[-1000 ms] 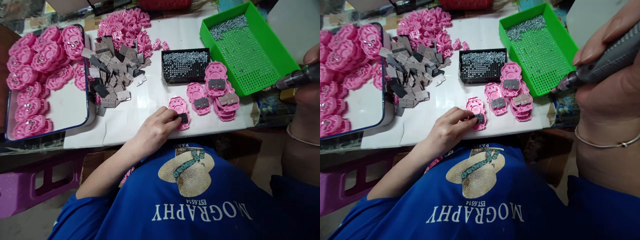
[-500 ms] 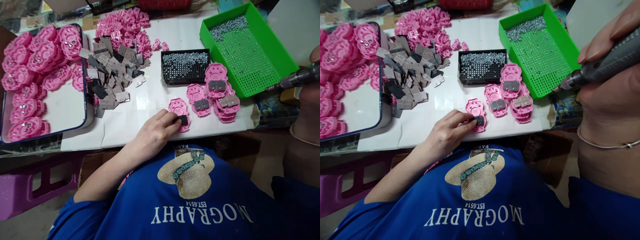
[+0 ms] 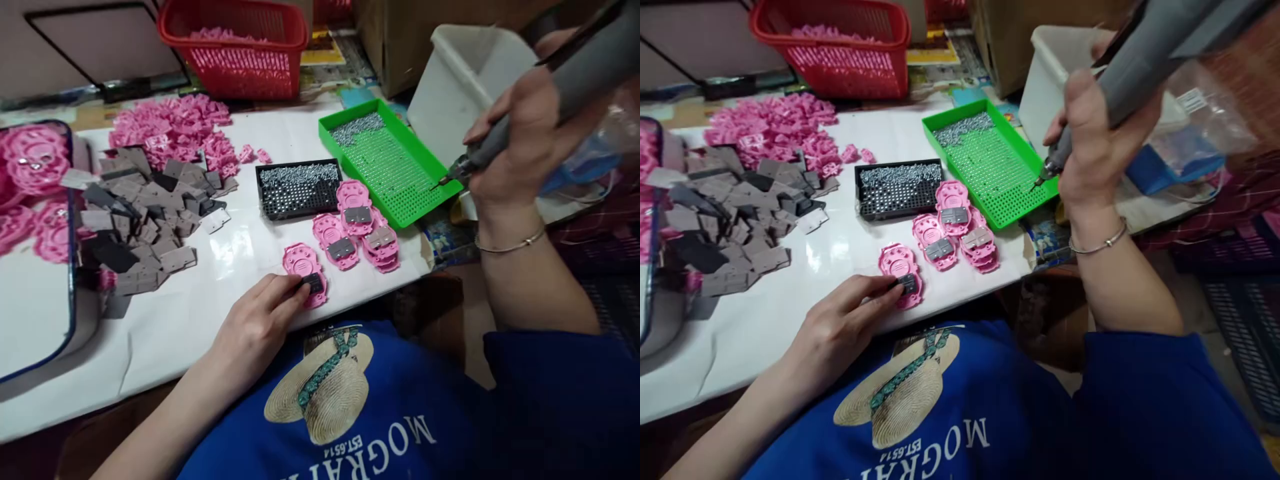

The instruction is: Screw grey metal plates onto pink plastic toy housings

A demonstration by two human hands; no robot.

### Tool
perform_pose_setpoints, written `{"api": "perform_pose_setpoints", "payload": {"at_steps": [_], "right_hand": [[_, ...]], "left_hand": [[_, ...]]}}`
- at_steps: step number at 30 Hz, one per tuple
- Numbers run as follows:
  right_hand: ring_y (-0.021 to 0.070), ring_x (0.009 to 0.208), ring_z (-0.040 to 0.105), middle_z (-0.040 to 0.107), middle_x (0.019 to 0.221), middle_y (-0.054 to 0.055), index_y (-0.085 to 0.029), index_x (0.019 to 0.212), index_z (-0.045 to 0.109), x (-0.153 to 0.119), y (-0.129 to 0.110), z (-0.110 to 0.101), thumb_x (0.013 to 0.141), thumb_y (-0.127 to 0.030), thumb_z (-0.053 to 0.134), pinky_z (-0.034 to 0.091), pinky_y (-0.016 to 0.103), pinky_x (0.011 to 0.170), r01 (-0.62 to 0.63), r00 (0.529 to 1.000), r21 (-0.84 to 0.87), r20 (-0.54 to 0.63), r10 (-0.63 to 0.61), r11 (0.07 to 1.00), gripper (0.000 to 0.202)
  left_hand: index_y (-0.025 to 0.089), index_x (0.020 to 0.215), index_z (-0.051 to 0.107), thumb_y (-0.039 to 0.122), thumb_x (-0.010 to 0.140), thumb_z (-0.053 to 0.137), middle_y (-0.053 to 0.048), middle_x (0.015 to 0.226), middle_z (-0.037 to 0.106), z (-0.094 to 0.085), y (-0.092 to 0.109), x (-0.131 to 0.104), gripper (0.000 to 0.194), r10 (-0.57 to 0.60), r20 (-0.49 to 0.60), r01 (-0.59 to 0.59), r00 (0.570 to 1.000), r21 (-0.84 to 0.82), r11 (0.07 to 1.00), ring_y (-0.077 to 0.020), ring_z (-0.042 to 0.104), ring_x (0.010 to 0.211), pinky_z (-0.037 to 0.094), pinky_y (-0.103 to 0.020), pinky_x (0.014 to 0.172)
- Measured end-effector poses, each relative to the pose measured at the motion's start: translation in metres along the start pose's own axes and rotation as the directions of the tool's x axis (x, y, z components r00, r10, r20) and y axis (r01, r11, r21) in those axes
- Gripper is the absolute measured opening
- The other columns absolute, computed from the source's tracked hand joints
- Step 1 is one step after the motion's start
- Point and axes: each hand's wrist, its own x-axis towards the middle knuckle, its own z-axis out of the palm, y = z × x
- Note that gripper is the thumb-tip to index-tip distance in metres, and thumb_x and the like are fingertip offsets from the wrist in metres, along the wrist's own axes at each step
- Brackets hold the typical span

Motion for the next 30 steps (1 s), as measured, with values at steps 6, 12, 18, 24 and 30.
{"api": "perform_pose_setpoints", "payload": {"at_steps": [6, 12, 18, 24, 30], "right_hand": [[0.0018, 0.047, 0.049, 0.058, 0.104, 0.001, -0.021, 0.099, 0.049, 0.003, 0.02, -0.001, 0.068, -0.052, 0.079, 0.041, 0.02, 0.036, 0.061, 0.996, -0.041, -0.06, -0.063, 0.997, 0.053], [0.0002, 0.044, 0.046, 0.06, 0.108, 0.002, -0.021, 0.099, 0.046, 0.002, 0.026, -0.003, 0.063, -0.061, 0.078, 0.038, 0.021, 0.038, 0.018, 0.994, -0.176, -0.106, -0.037, 0.984, 0.063], [0.0007, 0.049, 0.041, 0.061, 0.107, 0.0, -0.023, 0.101, 0.044, -0.002, 0.03, -0.007, 0.069, -0.061, 0.074, 0.035, 0.022, 0.045, -0.028, 0.995, -0.208, -0.098, 0.007, 0.978, 0.058], [0.003, 0.056, 0.043, 0.057, 0.114, 0.002, -0.025, 0.103, 0.04, -0.006, 0.034, -0.01, 0.072, -0.063, 0.072, 0.036, 0.025, 0.05, -0.07, 0.996, -0.207, -0.073, 0.056, 0.976, 0.058], [0.0072, 0.059, 0.05, 0.056, 0.118, 0.004, -0.026, 0.104, 0.038, -0.007, 0.029, -0.011, 0.071, -0.072, 0.065, 0.041, 0.03, 0.052, -0.103, 0.995, -0.3, -0.046, 0.093, 0.948, 0.062]], "left_hand": [[0.012, 0.113, 0.059, 0.01, 0.095, 0.052, -0.009, 0.108, 0.059, 0.002, 0.0, -0.002, 0.02, 0.006, -0.002, -0.006, 1.0, -0.004, 1.0, -0.017, 0.06, 0.092, 0.055, -0.027, 0.075], [0.013, 0.114, 0.059, 0.009, 0.094, 0.053, -0.009, 0.109, 0.059, 0.004, -0.001, -0.003, 0.021, 0.009, -0.005, -0.009, 1.0, -0.016, 1.0, -0.0172, 0.06, 0.094, 0.055, -0.027, 0.078], [0.012, 0.117, 0.059, 0.005, 0.091, 0.055, -0.009, 0.111, 0.059, 0.005, -0.003, -0.006, 0.027, 0.004, -0.01, -0.005, 1.0, -0.036, 0.999, -0.0174, 0.06, 0.097, 0.054, -0.027, 0.081], [0.013, 0.116, 0.059, 0.005, 0.092, 0.054, -0.009, 0.109, 0.06, 0.004, -0.003, -0.004, 0.026, 0.014, -0.015, -0.014, 1.0, -0.027, 1.0, -0.0166, 0.061, 0.094, 0.055, -0.026, 0.078], [0.012, 0.115, 0.059, 0.005, 0.092, 0.054, -0.009, 0.109, 0.06, 0.003, -0.002, -0.004, 0.025, 0.007, -0.005, -0.007, 1.0, -0.022, 1.0, -0.017, 0.061, 0.095, 0.055, -0.027, 0.079]]}}
